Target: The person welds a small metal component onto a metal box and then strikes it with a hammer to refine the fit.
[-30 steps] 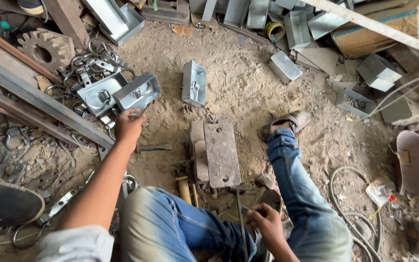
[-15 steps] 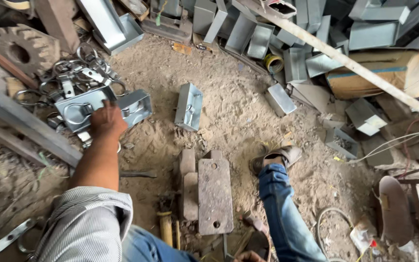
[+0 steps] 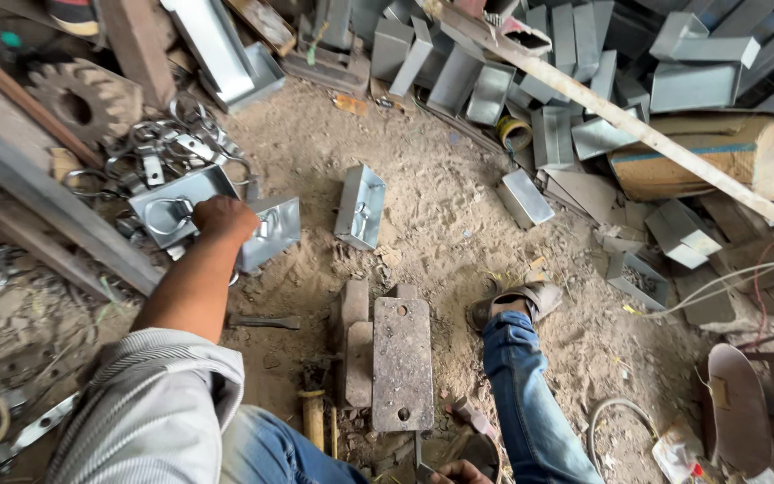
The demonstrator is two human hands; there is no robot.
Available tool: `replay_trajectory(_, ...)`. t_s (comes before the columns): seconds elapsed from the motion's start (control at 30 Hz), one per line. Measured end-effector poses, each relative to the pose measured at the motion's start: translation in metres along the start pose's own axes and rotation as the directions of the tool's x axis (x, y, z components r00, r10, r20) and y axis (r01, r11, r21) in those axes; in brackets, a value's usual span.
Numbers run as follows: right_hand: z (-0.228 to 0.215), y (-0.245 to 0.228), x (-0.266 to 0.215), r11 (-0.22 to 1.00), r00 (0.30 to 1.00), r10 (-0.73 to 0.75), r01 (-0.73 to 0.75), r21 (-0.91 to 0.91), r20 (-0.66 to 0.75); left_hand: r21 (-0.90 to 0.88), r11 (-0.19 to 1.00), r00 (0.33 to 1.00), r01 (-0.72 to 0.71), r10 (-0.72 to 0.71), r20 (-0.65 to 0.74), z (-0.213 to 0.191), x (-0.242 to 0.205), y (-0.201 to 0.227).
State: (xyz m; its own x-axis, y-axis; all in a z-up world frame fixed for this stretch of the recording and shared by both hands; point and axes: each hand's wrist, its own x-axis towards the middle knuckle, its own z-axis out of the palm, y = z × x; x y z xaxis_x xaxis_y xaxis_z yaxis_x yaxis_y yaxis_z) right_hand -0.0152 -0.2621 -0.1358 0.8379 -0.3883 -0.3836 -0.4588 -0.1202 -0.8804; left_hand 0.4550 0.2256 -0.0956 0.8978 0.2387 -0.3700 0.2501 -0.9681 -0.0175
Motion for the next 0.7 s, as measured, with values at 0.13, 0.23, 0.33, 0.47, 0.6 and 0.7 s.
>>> replay_trajectory(0.13, -0.009, -0.013, -0.007, 0.984, 0.984, 0.156, -0.162, 0.073, 0.082, -0.346, 0.938, 0.976, -0.015, 0.089, 0.200, 0.004, -0.018, -0.037)
replay_trajectory(0.23, -0.015, -0.013, -0.018, 0.938, 0.959, 0.205, -0.250, 0.241, 0.195, -0.675, 0.732, 0.943, 0.090, 0.155, 0.294, -0.001, -0.069, -0.066)
replay_trajectory(0.33, -0.014, -0.019, -0.029, 0.974, 0.987, 0.063, -0.092, 0.208, 0.145, -0.925, 0.270, 0.922, 0.266, 0.208, 0.326, 0.013, -0.151, -0.075)
replay_trajectory(0.47, -0.013, -0.044, -0.058, 0.954, 0.978, 0.121, -0.162, 0.252, 0.172, -0.860, -0.180, 0.854, 0.477, 0.327, 0.405, 0.025, -0.260, -0.050)
replay_trajectory(0.6, -0.022, -0.054, -0.072, 0.953, 0.973, 0.154, -0.192, 0.233, 0.173, -0.769, -0.371, 0.799, 0.521, 0.530, 0.286, 0.057, -0.319, -0.007)
replay_trajectory(0.7, -0.016, -0.058, -0.065, 0.950, 0.979, 0.117, -0.160, 0.270, 0.168, -0.710, -0.472, 0.763, 0.522, 0.631, 0.142, 0.054, -0.367, 0.026)
